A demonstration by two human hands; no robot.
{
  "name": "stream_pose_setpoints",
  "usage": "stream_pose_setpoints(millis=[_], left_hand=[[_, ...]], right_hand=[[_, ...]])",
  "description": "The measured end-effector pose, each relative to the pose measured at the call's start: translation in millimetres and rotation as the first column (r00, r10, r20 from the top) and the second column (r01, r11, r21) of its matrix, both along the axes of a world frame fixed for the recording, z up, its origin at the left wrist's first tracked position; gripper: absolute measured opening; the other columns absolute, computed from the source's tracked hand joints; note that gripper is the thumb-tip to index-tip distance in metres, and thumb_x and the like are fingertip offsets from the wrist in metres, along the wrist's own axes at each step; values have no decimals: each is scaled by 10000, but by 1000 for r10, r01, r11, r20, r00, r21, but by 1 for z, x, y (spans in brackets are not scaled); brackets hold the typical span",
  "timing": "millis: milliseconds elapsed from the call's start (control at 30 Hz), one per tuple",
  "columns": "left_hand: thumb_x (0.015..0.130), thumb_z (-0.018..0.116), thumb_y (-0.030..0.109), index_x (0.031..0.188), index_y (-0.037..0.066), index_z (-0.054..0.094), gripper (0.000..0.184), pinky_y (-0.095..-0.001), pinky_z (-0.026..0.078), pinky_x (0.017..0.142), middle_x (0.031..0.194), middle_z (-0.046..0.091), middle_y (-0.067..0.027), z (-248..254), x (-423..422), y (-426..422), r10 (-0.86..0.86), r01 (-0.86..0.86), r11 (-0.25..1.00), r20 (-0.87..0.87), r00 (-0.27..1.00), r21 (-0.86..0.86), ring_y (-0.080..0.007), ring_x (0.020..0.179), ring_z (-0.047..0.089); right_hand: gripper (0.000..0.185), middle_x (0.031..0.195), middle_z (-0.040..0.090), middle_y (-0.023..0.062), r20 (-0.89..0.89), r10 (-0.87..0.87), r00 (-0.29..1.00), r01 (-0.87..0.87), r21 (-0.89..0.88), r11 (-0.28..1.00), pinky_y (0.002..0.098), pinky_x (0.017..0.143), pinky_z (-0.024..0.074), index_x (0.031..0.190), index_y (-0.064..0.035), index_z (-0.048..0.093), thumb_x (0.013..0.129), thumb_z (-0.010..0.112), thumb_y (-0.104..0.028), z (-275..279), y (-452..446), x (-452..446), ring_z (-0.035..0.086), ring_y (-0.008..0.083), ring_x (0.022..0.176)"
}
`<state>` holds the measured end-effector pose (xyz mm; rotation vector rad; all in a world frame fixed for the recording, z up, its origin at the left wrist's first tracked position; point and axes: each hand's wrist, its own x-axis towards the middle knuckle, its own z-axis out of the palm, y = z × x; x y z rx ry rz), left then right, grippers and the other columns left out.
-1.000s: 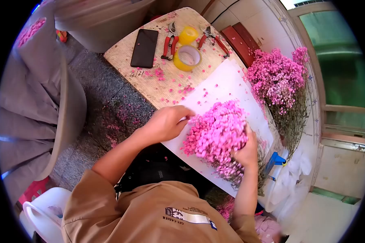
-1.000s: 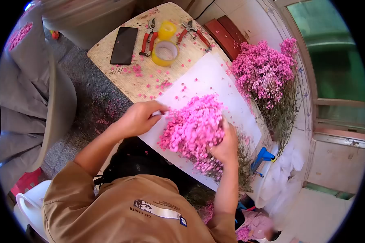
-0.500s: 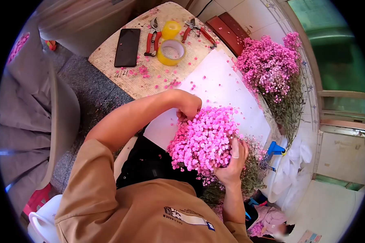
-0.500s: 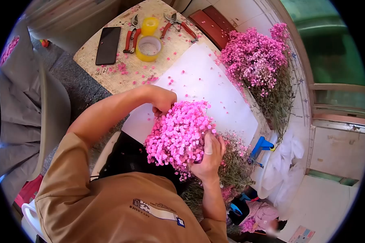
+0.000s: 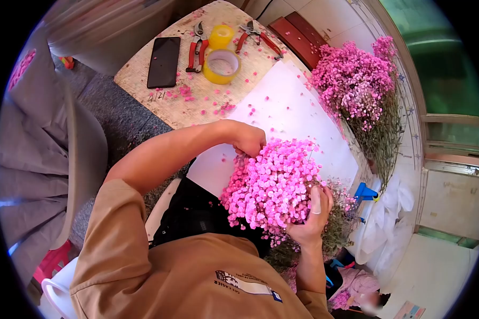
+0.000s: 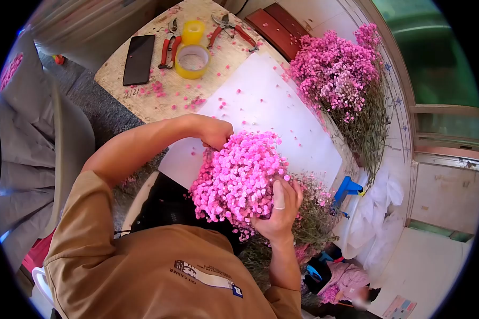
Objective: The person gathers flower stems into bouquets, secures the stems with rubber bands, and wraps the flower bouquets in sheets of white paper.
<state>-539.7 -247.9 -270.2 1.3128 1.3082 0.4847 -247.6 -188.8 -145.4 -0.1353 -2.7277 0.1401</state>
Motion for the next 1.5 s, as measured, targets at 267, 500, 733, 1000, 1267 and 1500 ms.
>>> stream_pose_setpoints(millis=[267, 500, 733, 1000, 1267, 1500], left_hand=[[676, 722, 158, 799, 37, 690, 175, -510, 539, 648, 780, 695, -206, 3, 24, -25, 218, 19, 865, -409, 886, 502, -436, 743, 671], [822, 705, 69, 735, 36, 653, 106, -343, 501, 574, 697, 666, -56, -7, 42, -40, 802, -931, 364, 501, 325, 22, -174, 650, 650], [881, 712, 134, 960, 47, 676, 122, -271, 455, 557, 745, 609, -38, 44, 29, -170, 812, -833, 546, 191, 552, 86, -126, 608, 578], [777, 647, 163, 1035, 90, 748, 286, -454, 494, 814, 833, 703, -122, 79, 104, -225, 432, -272, 866, -350, 831, 420, -315, 851, 680], [940, 762, 286, 1436, 21, 458, 640, -370, 455, 1078, 1329, 617, -101, 44, 148, -152, 500, -569, 817, 606, 619, -94, -178, 1234, 567], [909, 751, 150, 1459, 13, 429, 652, -405, 428, 1112, 1371, 586, -147, 19, 182, -110, 587, -844, 529, 756, 290, -87, -242, 1314, 528]], right_hand=[[880, 1214, 619, 249, 19, 31, 999, -31, 0, 1000, 629, 1070, 386, 1412, 44, 456, 670, 822, -256, 7, 5, 0, 611, 413, 1092], [896, 1221, 613, 245, -57, -21, 998, 19, -35, 999, 620, 1062, 394, 1418, 41, 462, 629, 825, -180, -6, 6, -6, 604, 415, 1108], [1026, 1371, 538, 254, 347, -144, 927, 210, -161, 964, 558, 1190, 272, 1512, 12, 379, 615, 838, -182, 1, 24, -34, 492, 440, 1289], [1117, 1576, 408, 237, 310, 169, 936, 135, -757, 640, 381, 1220, 259, 1552, 66, 313, 775, 847, -534, 20, 118, -71, 364, 301, 1485], [900, 1282, 629, 281, 607, -200, 770, 541, -453, 709, 423, 1087, 417, 1365, 70, 521, 987, 391, -737, -33, 80, -125, 605, 369, 1203], [920, 1314, 574, 322, 545, 146, 825, 275, -614, 740, 438, 1102, 396, 1432, 100, 427, 920, 597, -645, 6, 44, -70, 539, 446, 1271]])
